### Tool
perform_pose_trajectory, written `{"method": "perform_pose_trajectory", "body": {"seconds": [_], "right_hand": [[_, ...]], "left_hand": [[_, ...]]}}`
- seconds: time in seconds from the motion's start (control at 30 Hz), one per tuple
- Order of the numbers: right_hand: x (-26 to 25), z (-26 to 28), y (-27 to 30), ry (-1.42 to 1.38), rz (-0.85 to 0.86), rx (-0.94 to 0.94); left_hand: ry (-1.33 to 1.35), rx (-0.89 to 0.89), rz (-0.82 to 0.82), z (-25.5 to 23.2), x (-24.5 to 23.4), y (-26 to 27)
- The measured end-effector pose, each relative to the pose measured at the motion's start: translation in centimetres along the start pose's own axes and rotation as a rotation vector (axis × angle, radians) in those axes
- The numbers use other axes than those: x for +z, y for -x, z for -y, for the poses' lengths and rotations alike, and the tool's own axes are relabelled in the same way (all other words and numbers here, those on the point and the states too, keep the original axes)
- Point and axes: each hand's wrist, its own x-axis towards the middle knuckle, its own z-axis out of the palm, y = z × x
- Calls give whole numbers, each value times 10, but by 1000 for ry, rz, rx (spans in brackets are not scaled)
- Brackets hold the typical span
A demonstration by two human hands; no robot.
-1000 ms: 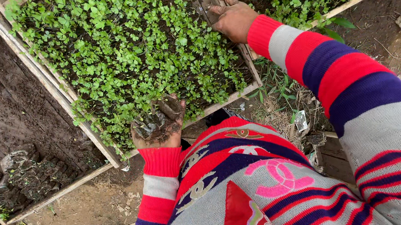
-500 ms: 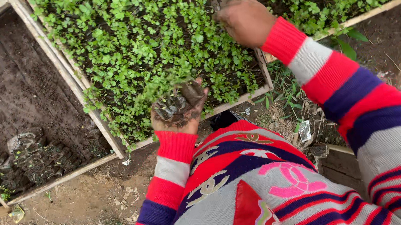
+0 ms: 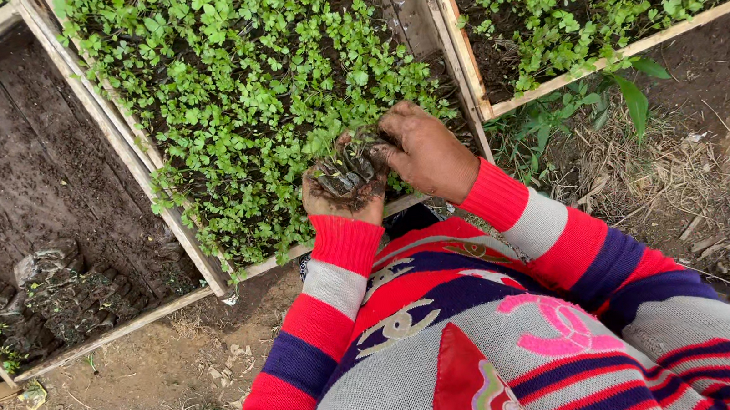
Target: The person picks up seedlings from wooden planting beds by hand and moves them to different trays.
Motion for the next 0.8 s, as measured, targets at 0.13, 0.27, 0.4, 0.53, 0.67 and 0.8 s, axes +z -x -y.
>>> {"method": "perform_pose_trajectory", "body": {"seconds": [0.13,0.27,0.4,0.53,0.67,0.8], "right_hand": [[0,-3,-3,-133,-2,39],[-50,81,-7,-321,280,229],[-39,68,-18,-363,327,283],[-38,64,-24,-406,256,369],[-59,55,-38,-387,266,284],[-112,44,-59,-180,282,207]], "left_hand": [[-45,-79,236,-8,-58,-52],[-91,52,127,9,-1,-6],[-179,289,95,45,24,15],[-237,173,178,38,20,4],[-328,27,291,21,16,-12],[-367,-65,353,4,22,-7]]}}
